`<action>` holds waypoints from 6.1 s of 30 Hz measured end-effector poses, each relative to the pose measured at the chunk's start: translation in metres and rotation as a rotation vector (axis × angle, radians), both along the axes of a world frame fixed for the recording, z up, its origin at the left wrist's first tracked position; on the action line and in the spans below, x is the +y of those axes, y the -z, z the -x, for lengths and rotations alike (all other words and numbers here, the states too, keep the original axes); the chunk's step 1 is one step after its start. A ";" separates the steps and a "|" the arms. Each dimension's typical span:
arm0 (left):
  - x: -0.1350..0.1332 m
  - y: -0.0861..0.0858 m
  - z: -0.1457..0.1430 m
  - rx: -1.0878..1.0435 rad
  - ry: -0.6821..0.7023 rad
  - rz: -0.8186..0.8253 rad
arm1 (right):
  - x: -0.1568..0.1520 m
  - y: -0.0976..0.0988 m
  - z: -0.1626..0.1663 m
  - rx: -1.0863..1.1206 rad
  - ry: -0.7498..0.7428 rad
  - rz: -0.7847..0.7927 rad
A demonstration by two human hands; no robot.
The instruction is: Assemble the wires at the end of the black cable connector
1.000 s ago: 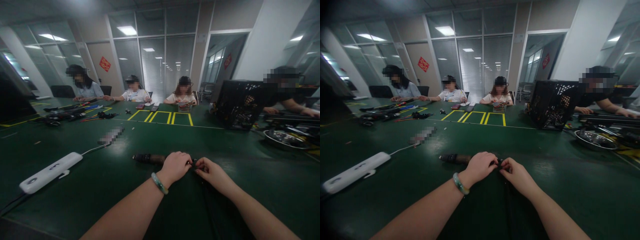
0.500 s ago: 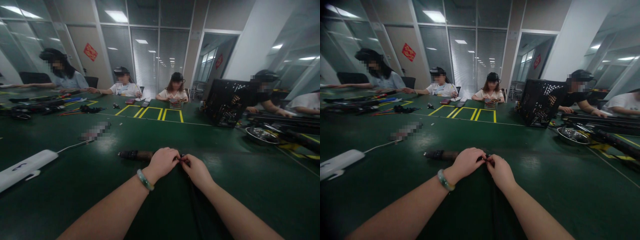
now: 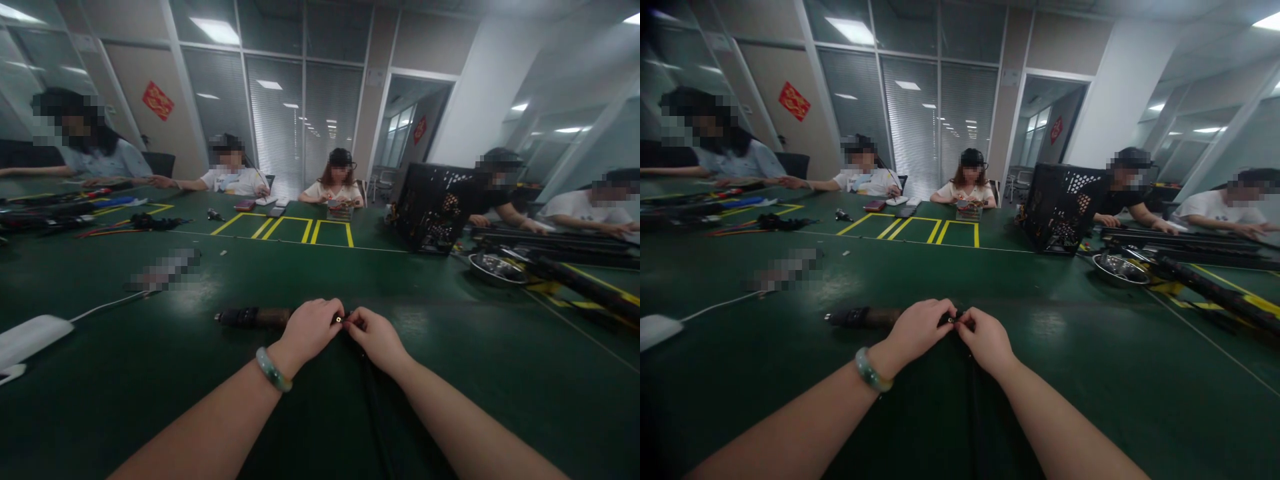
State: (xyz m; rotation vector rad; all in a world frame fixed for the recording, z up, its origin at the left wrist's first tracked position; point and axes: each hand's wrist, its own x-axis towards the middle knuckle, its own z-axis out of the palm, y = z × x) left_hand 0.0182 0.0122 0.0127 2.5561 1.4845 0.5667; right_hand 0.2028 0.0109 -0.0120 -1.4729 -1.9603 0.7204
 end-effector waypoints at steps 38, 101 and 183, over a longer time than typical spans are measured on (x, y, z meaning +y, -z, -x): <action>0.006 0.007 0.003 -0.059 0.068 -0.038 | -0.005 -0.007 -0.005 0.087 -0.037 0.076; 0.000 -0.002 0.002 -0.037 0.115 -0.054 | 0.003 -0.005 -0.005 -0.042 -0.052 0.012; 0.005 0.008 0.005 -0.056 0.077 -0.037 | 0.001 -0.017 -0.006 0.063 -0.091 0.095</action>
